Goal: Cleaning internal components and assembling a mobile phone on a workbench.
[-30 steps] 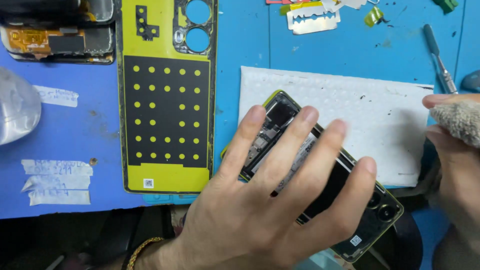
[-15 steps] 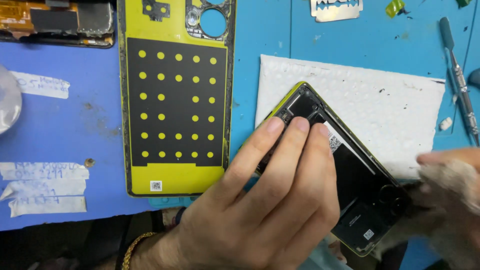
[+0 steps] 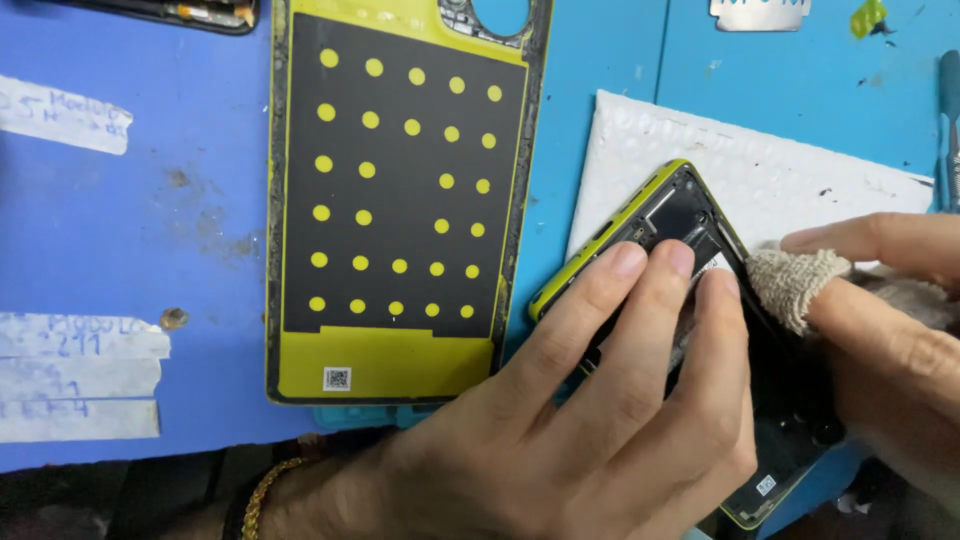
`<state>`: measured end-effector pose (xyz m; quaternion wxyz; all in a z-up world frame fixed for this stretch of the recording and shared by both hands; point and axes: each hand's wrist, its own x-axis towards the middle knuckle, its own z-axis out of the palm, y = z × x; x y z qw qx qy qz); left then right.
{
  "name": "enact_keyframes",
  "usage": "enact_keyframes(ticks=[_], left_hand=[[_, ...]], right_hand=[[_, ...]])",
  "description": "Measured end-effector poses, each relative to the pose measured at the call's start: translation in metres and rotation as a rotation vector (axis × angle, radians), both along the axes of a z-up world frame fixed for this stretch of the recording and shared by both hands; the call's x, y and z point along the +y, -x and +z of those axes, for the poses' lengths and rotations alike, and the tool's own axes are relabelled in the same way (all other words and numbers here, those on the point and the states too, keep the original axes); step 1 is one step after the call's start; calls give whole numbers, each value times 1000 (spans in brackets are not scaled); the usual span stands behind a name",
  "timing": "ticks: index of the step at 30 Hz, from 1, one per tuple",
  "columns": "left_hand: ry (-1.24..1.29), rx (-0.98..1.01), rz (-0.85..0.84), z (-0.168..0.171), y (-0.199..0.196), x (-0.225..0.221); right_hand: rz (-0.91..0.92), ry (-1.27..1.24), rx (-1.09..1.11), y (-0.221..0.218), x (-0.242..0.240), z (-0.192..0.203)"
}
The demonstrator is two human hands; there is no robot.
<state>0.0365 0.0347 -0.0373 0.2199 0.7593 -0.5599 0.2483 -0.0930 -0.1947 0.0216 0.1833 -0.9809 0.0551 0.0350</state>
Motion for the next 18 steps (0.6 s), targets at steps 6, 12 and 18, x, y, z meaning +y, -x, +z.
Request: enact_keyframes(ticks=[6,12,18], left_hand=[[12,36,3,-6,2,-1],[11,37,0,-5,5,-5],[14,37,-4,-4,6,0]], right_hand=[[-82,-54,79,5,-4,-7],[-131,-93,84,14,-10,-14],[-368,-149,122,-3,-2,-12]])
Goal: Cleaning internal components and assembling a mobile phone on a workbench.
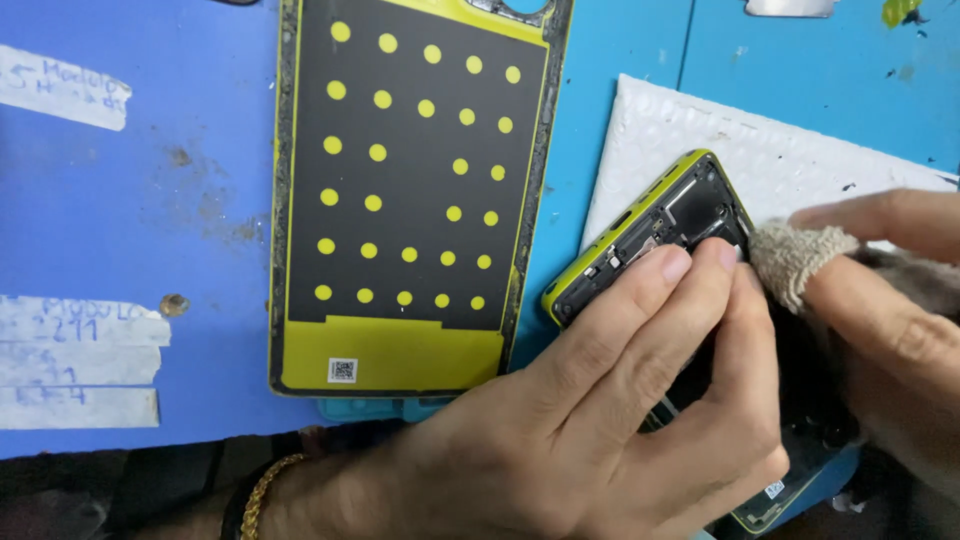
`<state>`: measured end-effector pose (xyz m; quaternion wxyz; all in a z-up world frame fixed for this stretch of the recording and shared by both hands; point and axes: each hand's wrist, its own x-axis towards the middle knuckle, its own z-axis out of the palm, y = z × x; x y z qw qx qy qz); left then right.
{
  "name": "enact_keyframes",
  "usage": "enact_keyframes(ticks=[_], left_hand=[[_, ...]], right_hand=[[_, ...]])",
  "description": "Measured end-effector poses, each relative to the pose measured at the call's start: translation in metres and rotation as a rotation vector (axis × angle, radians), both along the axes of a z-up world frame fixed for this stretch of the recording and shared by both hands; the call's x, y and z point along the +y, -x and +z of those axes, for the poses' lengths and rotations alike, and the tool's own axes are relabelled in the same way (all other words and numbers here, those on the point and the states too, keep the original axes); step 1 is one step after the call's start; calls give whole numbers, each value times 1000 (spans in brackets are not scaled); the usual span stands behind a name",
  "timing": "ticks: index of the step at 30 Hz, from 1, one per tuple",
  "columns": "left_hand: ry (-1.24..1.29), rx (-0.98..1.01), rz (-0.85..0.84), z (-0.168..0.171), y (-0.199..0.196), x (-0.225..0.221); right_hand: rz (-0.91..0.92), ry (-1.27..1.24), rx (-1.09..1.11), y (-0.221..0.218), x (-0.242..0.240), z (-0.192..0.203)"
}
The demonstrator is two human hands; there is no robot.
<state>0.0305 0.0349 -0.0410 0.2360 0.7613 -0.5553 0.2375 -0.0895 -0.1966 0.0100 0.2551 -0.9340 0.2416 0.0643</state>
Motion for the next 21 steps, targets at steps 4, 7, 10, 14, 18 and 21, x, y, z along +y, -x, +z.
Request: enact_keyframes(ticks=[4,7,10,14,18,21], left_hand=[[6,8,0,0,-1,3],[7,12,6,0,-2,-2],[6,17,-2,-1,0,-2],[12,17,4,0,-1,-3],[14,22,-11,0,-2,-2],[17,24,-4,0,-2,1]], right_hand=[[389,228,-121,19,-10,-7],[249,92,-42,16,-1,-2],[436,194,-113,10,-4,-4],[-212,-238,121,22,-13,-10],[248,62,-58,19,-9,-7],[371,129,-52,22,-13,-4]])
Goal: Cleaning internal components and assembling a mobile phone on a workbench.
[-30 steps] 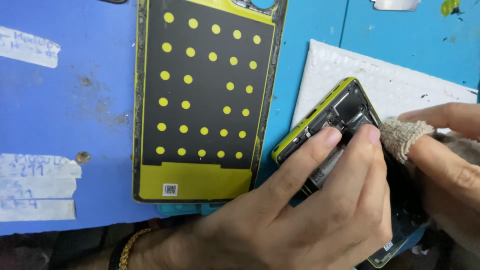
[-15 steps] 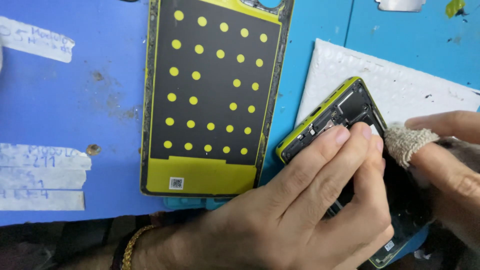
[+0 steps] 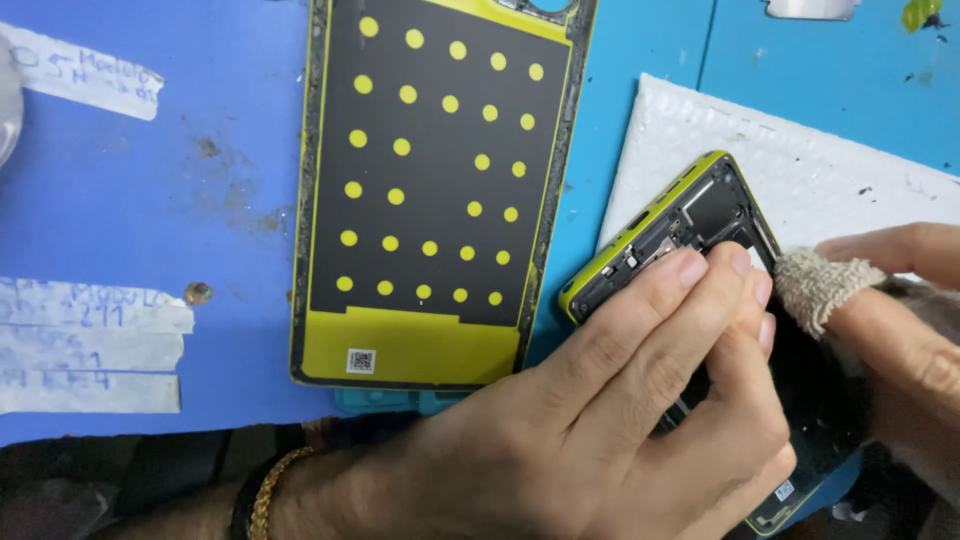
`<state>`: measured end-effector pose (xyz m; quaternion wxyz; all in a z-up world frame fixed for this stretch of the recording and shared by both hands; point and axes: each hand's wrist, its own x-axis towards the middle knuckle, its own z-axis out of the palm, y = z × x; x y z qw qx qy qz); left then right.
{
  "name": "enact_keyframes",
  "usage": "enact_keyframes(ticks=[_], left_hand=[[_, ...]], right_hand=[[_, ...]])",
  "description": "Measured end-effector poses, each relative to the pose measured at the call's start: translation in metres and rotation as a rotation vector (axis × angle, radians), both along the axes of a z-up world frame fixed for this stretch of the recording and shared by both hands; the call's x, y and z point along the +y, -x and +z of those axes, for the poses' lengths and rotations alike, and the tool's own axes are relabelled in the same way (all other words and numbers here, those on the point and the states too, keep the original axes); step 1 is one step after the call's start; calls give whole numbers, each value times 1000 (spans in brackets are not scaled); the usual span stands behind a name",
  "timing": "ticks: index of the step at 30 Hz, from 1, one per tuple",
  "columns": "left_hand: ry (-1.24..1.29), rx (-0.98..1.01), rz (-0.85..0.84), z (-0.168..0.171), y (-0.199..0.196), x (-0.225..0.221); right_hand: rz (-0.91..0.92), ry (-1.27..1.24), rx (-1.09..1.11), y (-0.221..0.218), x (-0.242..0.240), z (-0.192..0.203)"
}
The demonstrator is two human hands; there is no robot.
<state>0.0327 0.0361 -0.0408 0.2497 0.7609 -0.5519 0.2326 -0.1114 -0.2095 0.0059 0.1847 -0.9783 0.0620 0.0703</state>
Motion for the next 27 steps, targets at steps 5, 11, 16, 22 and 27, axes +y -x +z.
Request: enact_keyframes(ticks=[5,11,16,22,27], left_hand=[[0,-1,-15,1,1,0],[9,4,-22,0,0,4],[15,8,-26,1,0,2],[24,14,-44,1,0,5],[30,16,-52,1,0,4]], right_hand=[[-886,-299,276,-61,39,16],[-880,-309,269,-62,37,17],[-873,-318,263,-65,36,18],[-877,-328,256,-65,33,18],[-875,-337,249,-65,32,19]])
